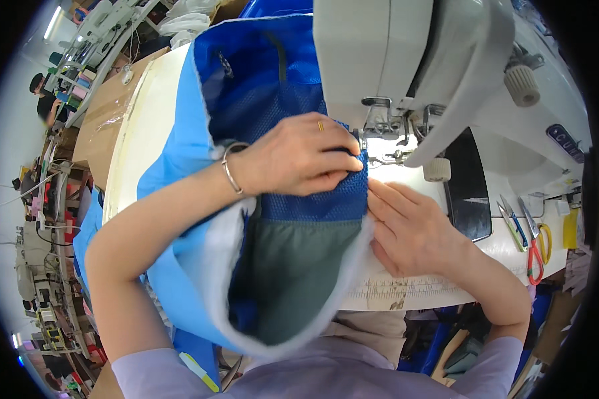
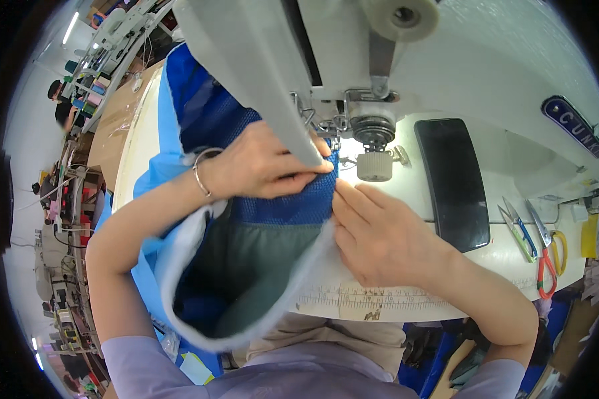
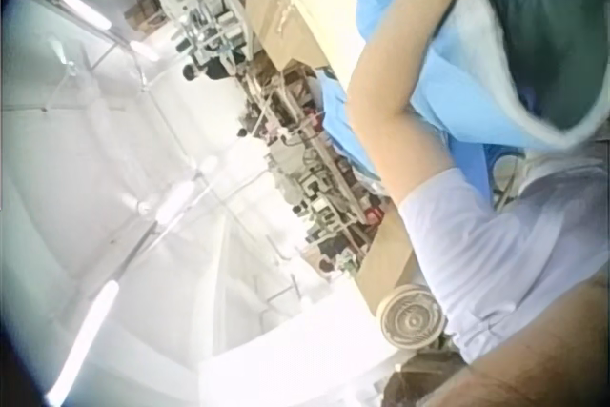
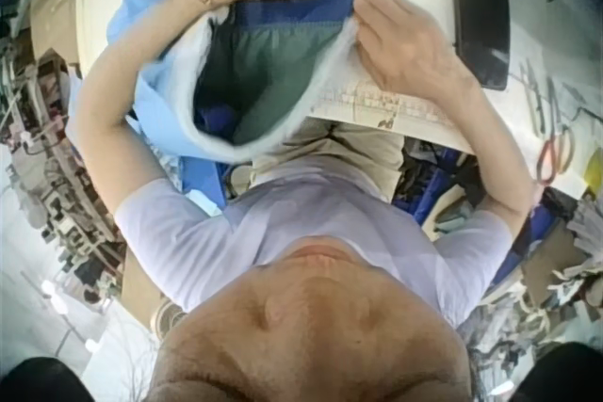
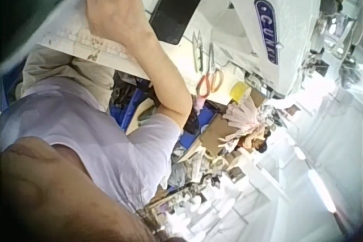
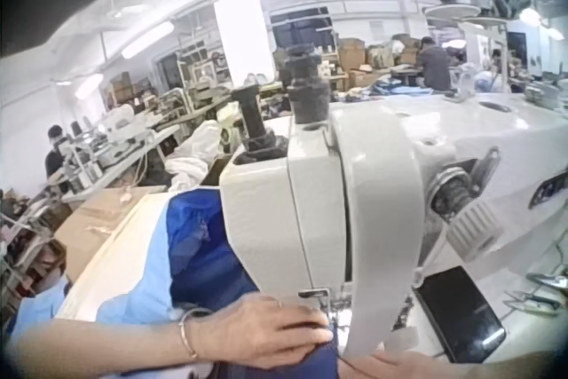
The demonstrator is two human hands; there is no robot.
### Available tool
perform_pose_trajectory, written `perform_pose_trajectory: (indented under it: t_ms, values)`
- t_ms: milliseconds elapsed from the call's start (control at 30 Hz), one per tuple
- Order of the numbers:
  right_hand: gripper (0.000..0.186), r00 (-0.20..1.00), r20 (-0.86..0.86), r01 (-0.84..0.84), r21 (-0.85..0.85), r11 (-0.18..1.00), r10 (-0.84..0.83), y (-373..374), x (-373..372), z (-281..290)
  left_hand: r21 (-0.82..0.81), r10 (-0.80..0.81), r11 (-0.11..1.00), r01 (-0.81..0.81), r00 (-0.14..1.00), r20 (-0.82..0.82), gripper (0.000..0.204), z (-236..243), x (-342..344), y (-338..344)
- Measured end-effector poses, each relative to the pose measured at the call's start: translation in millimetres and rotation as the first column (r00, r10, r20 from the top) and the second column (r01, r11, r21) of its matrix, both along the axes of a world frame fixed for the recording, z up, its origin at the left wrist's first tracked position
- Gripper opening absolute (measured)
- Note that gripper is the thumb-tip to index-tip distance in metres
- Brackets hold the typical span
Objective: The person sews a blue and green fabric bag using an industrial sewing machine. They guide the fabric under the needle, aligning edges and seams, and periodically flip the bag to sew different sections. The person handles the bag by hand to adjust its position and ensure proper stitching.
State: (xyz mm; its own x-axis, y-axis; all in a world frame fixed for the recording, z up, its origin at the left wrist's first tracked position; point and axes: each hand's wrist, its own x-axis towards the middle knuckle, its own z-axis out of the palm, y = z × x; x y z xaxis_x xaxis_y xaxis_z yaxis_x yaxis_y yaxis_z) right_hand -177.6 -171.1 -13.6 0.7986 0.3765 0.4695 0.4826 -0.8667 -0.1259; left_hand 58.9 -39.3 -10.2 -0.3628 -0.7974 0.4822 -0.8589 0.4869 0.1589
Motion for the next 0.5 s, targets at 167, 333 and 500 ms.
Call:
perform_pose_trajectory:
  t_ms: [167, 333, 500]
  values:
    - [0.029, 0.999, 0.037, 0.032, 0.093, 0.995, -0.036, -1, 9, -6, 0.271, 0.057, 0.961, -0.053, 0.998, -0.008, 0.023, 23, 12, -4]
    - [0.030, 0.998, -0.014, 0.059, 0.117, 0.991, -0.058, -7, 0, -8, 0.725, 0.331, 0.668, -0.169, 0.940, -0.086, 0.028, 100, -47, 36]
    - [0.027, 0.998, 0.033, 0.046, 0.067, 0.997, -0.048, -1, 0, -6, 0.574, 0.327, 0.670, -0.470, 0.882, 0.340, 0.043, 99, -165, 115]
